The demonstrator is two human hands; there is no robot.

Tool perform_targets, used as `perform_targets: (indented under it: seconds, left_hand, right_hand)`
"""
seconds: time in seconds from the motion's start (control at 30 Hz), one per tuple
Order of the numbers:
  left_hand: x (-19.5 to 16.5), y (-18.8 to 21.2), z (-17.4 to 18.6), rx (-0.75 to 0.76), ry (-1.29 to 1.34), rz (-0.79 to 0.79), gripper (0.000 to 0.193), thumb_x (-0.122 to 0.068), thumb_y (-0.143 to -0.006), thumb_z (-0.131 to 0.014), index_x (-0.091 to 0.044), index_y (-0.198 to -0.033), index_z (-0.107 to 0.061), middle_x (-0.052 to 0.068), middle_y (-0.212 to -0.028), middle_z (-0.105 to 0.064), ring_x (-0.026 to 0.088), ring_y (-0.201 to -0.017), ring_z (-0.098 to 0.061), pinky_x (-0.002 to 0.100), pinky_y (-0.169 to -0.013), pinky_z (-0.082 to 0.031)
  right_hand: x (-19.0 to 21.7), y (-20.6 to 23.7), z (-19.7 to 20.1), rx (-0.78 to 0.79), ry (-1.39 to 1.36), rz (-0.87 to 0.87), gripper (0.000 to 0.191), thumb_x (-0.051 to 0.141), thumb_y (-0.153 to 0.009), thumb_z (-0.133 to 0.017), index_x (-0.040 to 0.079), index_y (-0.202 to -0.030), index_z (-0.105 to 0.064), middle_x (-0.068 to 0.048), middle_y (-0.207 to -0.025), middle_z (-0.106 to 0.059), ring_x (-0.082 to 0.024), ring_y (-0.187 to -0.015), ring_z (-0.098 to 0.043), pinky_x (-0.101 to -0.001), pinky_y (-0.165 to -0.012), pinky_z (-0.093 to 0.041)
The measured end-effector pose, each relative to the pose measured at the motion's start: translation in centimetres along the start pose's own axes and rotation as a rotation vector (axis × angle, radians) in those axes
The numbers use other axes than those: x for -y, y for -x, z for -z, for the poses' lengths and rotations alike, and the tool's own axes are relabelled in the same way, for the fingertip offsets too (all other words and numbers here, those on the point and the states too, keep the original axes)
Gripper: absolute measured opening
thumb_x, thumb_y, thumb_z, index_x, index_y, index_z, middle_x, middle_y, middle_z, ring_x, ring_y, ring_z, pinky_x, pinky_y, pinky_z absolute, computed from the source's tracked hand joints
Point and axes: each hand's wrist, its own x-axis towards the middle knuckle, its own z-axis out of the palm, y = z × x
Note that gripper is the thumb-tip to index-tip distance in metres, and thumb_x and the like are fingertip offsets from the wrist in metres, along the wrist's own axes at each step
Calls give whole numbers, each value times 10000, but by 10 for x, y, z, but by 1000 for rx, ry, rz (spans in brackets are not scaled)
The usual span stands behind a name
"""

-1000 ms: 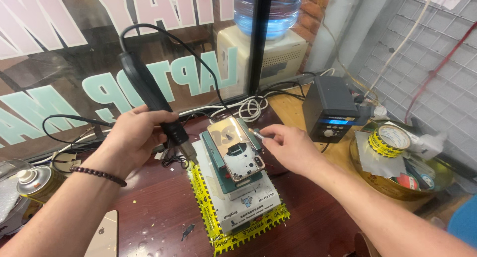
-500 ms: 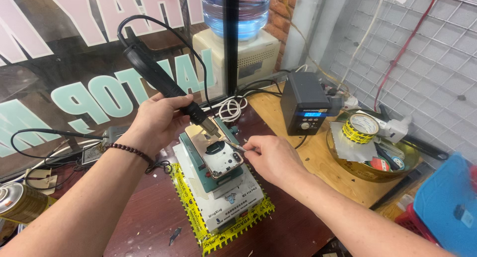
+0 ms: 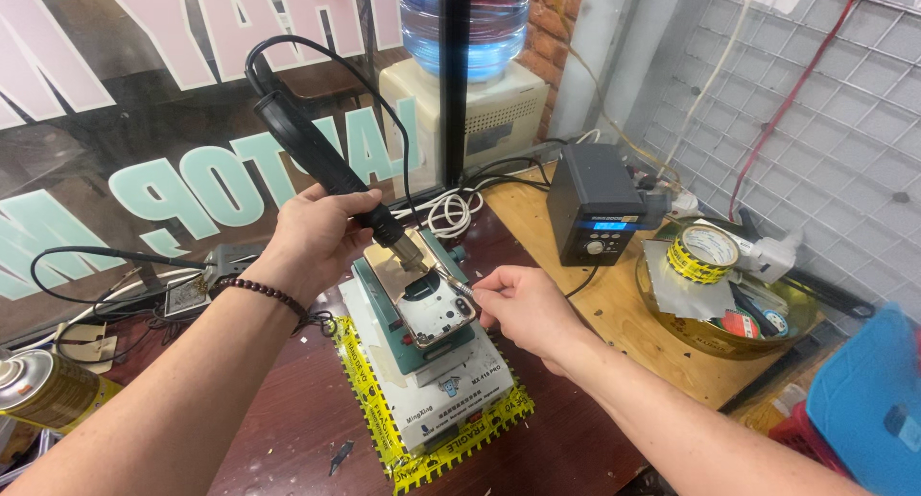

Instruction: The person holds a hot air gun and heats the back glass of a phone clamped in a repair fixture, while using a thin pry tool in the other hand to work along the edge of the back cover, loosening the adhesive around the phone body.

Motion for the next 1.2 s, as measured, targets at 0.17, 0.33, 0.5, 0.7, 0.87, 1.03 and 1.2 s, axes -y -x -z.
perform_targets:
  seconds: [0.17, 0.33, 0.5, 0.7, 0.87, 1.03, 1.2]
  left_hand:
    - [-1, 2, -7, -5, -8, -15, 135, -66, -909, -719, -26, -1020, -652, 83, -928, -682, 100, -724, -617, 206, -598, -529]
    - [-3, 6, -13, -18, -4, -21, 120, -70, -921, -693, -40, -1023, -637, 85, -938, -690, 97, -735, -638, 203, -622, -537]
    - [-6, 9, -3, -10, 29, -33, 111, -56, -920, -691, -45, -1015, -636, 79, -942, -693, 92, -731, -610, 216, -630, -538]
    - [-6, 11, 12, -10, -7, -51, 111, -67, -922, -706, -35, -1002, -635, 82, -914, -689, 115, -740, -615, 235, -634, -514]
    - [-7, 14, 27, -33, 1, -63, 101, -51, -906, -712, -29, -992, -665, 61, -900, -673, 122, -748, -611, 252, -623, -508]
    - [-5, 16, 45, -11, -48, -99, 110, -38, -881, -726, -26, -984, -688, 56, -881, -685, 118, -710, -581, 254, -598, -484]
    - [-8, 18, 54, 13, -103, -141, 131, -34, -874, -749, -17, -992, -693, 75, -891, -684, 127, -700, -574, 246, -603, -476]
  right_hand:
    - [1, 2, -3, -7, -54, 71, 134, 143, -940, -660, 26, -972, -718, -24, -736, -695, -76, -620, -558, -261, -573, -429]
    - [8, 14, -3, -102, 250, 260, 148, 178, -905, -682, 58, -968, -743, -54, -732, -750, -109, -644, -684, -285, -599, -519]
    - [18, 31, -6, -185, 439, 326, 148, 198, -908, -664, 101, -992, -737, -98, -809, -781, -244, -696, -755, -356, -626, -551]
    - [29, 42, -18, -168, 567, 447, 150, 210, -914, -675, 107, -990, -752, -134, -778, -761, -301, -737, -738, -391, -660, -549]
    - [40, 45, -12, -157, 547, 348, 156, 193, -897, -659, 117, -997, -752, -105, -813, -774, -277, -740, -755, -386, -679, -565]
    - [39, 60, -20, -86, 506, 340, 154, 170, -869, -677, 89, -984, -740, -111, -803, -779, -251, -740, -775, -362, -692, -573]
    - [38, 63, -39, -80, 449, 307, 117, 157, -881, -673, 60, -937, -710, -117, -794, -770, -263, -730, -778, -374, -665, -579]
